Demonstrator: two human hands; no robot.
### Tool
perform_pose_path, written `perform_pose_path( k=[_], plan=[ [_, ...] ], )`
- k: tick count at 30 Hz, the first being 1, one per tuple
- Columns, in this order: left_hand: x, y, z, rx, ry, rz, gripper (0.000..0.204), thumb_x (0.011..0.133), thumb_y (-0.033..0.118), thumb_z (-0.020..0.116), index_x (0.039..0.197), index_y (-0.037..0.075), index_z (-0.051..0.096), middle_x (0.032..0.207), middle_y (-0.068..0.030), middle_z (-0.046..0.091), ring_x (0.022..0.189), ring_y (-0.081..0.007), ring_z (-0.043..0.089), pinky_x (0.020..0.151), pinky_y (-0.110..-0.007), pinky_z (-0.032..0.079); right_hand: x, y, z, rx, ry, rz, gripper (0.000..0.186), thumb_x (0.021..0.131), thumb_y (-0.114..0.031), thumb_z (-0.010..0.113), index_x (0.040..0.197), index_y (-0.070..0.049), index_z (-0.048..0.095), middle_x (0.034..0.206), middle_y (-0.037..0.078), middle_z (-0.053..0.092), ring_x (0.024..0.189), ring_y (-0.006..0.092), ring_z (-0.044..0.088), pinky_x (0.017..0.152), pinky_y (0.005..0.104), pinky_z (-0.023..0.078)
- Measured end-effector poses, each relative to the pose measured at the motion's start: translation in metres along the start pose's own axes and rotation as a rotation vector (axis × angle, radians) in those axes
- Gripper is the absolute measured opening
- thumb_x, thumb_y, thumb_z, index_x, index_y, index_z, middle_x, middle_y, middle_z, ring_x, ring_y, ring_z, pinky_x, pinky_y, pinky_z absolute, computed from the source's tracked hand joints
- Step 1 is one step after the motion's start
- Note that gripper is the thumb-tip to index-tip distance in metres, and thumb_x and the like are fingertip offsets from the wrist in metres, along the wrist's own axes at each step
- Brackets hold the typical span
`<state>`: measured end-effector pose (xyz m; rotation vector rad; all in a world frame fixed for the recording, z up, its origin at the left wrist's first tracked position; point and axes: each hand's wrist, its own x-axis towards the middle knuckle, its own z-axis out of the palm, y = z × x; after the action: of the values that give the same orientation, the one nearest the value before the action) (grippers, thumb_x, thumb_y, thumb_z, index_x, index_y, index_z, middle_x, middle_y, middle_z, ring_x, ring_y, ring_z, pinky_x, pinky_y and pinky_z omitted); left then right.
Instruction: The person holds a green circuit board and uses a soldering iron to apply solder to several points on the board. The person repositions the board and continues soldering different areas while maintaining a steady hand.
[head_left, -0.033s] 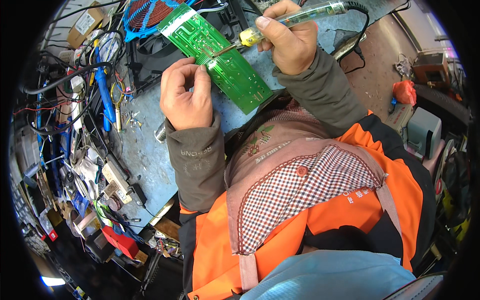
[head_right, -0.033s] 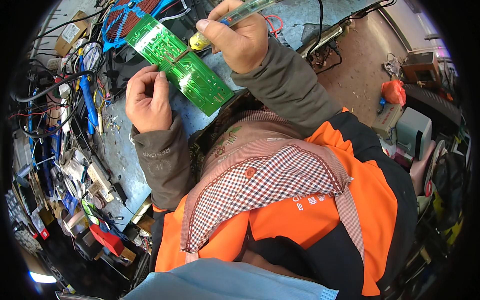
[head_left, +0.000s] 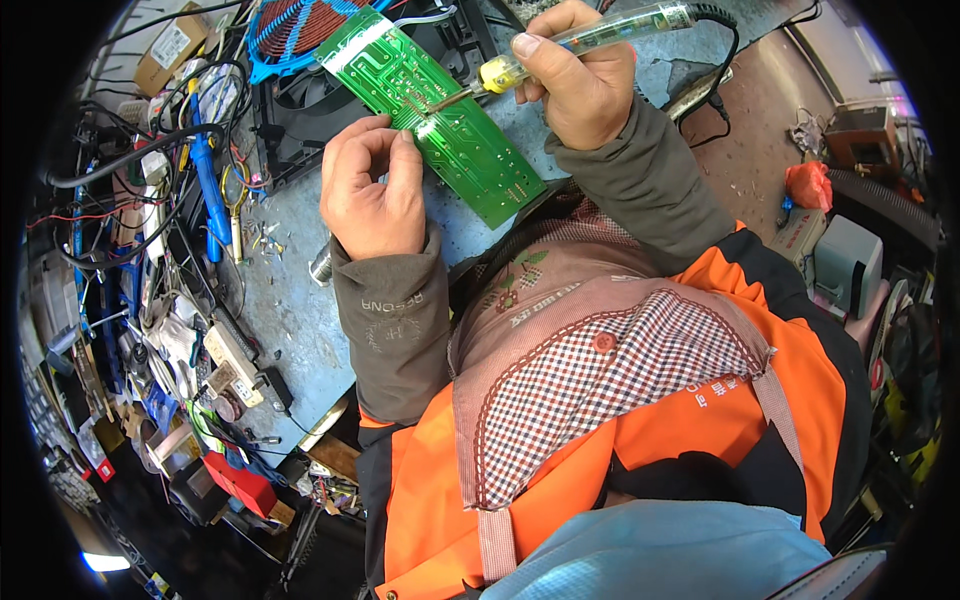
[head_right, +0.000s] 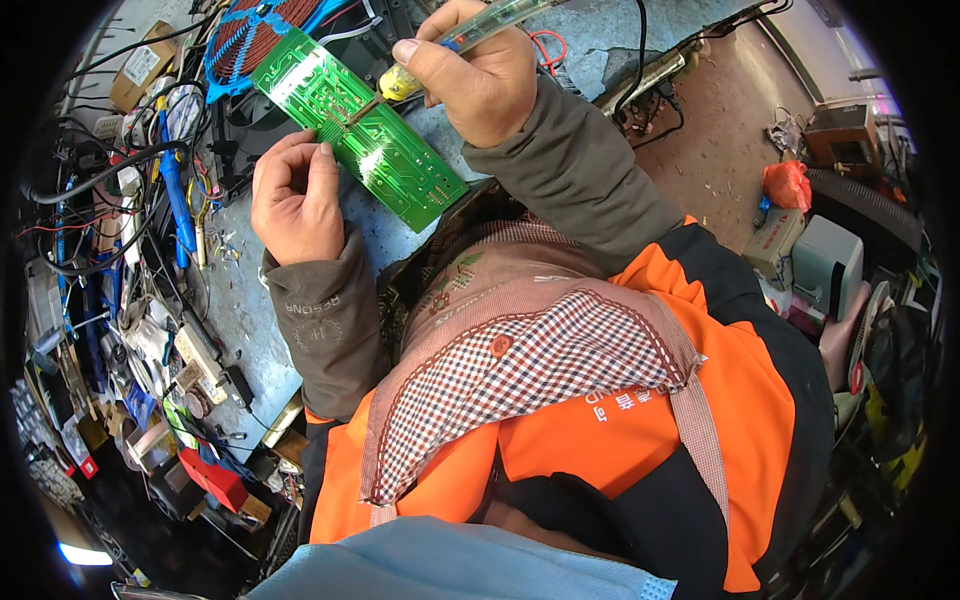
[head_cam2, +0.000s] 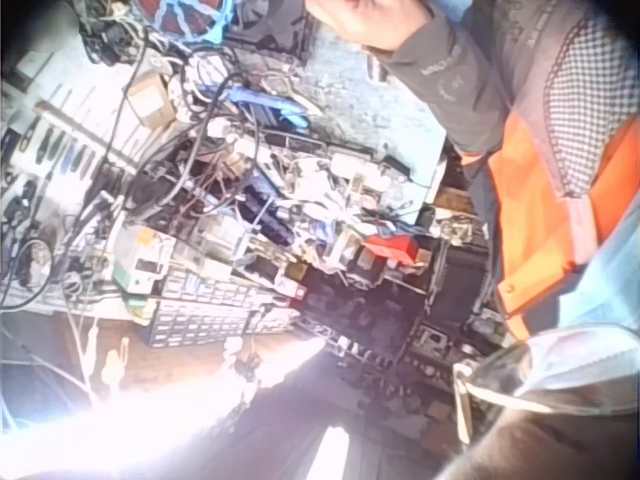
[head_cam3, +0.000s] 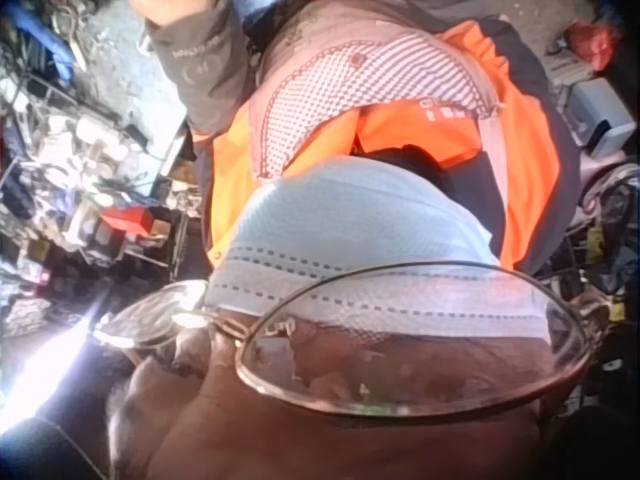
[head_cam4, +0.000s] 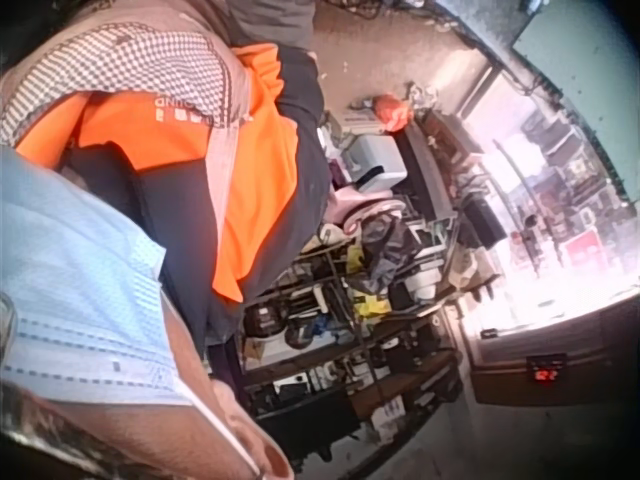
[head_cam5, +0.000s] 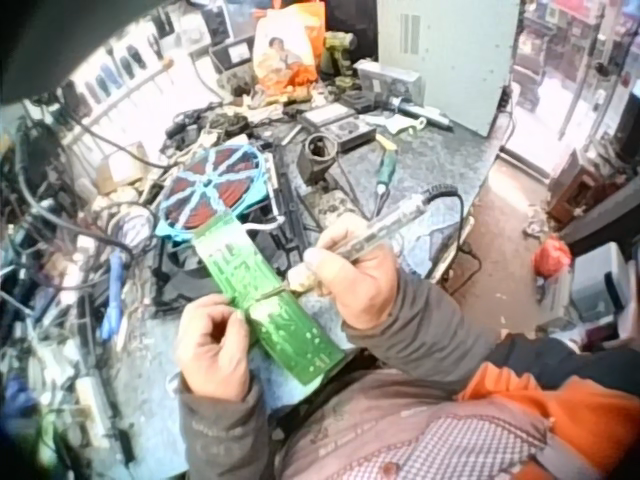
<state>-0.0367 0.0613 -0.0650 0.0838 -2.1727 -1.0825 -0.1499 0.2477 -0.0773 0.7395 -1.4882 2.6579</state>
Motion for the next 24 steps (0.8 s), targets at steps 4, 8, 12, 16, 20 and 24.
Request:
perform_pose_path(
  k=[4,8,12,16,20,24],
  plan=[
    [0.0004,0.0007,-0.0004,0.024,0.002,0.008,0.007,0.088,-0.002,0.078,0.092,-0.002,0.072,0.109,-0.0154,0.073,0.084,-0.0173,0.069,0.076,-0.030,0.058,0.0001,-0.0006,0.0015,0.019,-0.002,0.005,0.004,0.099,-0.002,0.064,0.096,-0.003,0.061,0.079,0.009,0.074,0.062,0.0102,0.064,0.056,0.0244,0.048],
    [0.0009,-0.0001,-0.0001,0.047,0.004,0.027,0.007,0.088,-0.001,0.078,0.092,-0.002,0.072,0.108,-0.0149,0.073,0.084,-0.0178,0.069,0.076,-0.031,0.058,0.0004,0.0044,0.0004,0.018,-0.012,-0.012,0.005,0.099,-0.002,0.064,0.096,-0.003,0.061,0.079,0.009,0.074,0.062,0.0099,0.063,0.056,0.0243,0.048],
    [0.0015,-0.0001,0.0007,0.041,0.009,0.022,0.007,0.088,-0.001,0.078,0.092,-0.002,0.072,0.108,-0.0146,0.073,0.084,-0.0177,0.069,0.076,-0.031,0.058,0.0010,0.0036,0.0009,0.004,-0.011,0.001,0.005,0.099,-0.002,0.064,0.095,-0.003,0.061,0.079,0.009,0.074,0.062,0.0098,0.063,0.056,0.0243,0.048],
    [0.0008,0.0003,0.0005,0.041,0.007,0.013,0.007,0.088,-0.001,0.078,0.092,-0.002,0.072,0.108,-0.0144,0.073,0.084,-0.0172,0.069,0.076,-0.030,0.058,0.0001,0.0012,0.0022,0.000,0.003,0.018,0.005,0.099,-0.002,0.064,0.095,-0.003,0.061,0.079,0.009,0.074,0.061,0.0098,0.063,0.056,0.0243,0.048],
    [0.0008,0.0013,0.0006,0.043,0.009,0.012,0.007,0.088,-0.001,0.078,0.092,-0.002,0.072,0.108,-0.0143,0.073,0.083,-0.0172,0.069,0.075,-0.030,0.058,0.0005,0.0020,0.0015,-0.004,-0.018,0.000,0.005,0.100,-0.002,0.063,0.096,-0.003,0.060,0.080,0.009,0.074,0.062,0.0098,0.063,0.056,0.0245,0.048],
    [0.0012,0.0018,0.0006,0.055,0.015,0.028,0.008,0.087,-0.002,0.078,0.092,-0.002,0.072,0.108,-0.0146,0.073,0.083,-0.0180,0.070,0.076,-0.030,0.059,0.0006,0.0014,0.0025,0.018,-0.033,-0.011,0.005,0.101,-0.002,0.062,0.096,-0.003,0.060,0.080,0.009,0.074,0.063,0.0099,0.063,0.057,0.0245,0.049]
  ],
)
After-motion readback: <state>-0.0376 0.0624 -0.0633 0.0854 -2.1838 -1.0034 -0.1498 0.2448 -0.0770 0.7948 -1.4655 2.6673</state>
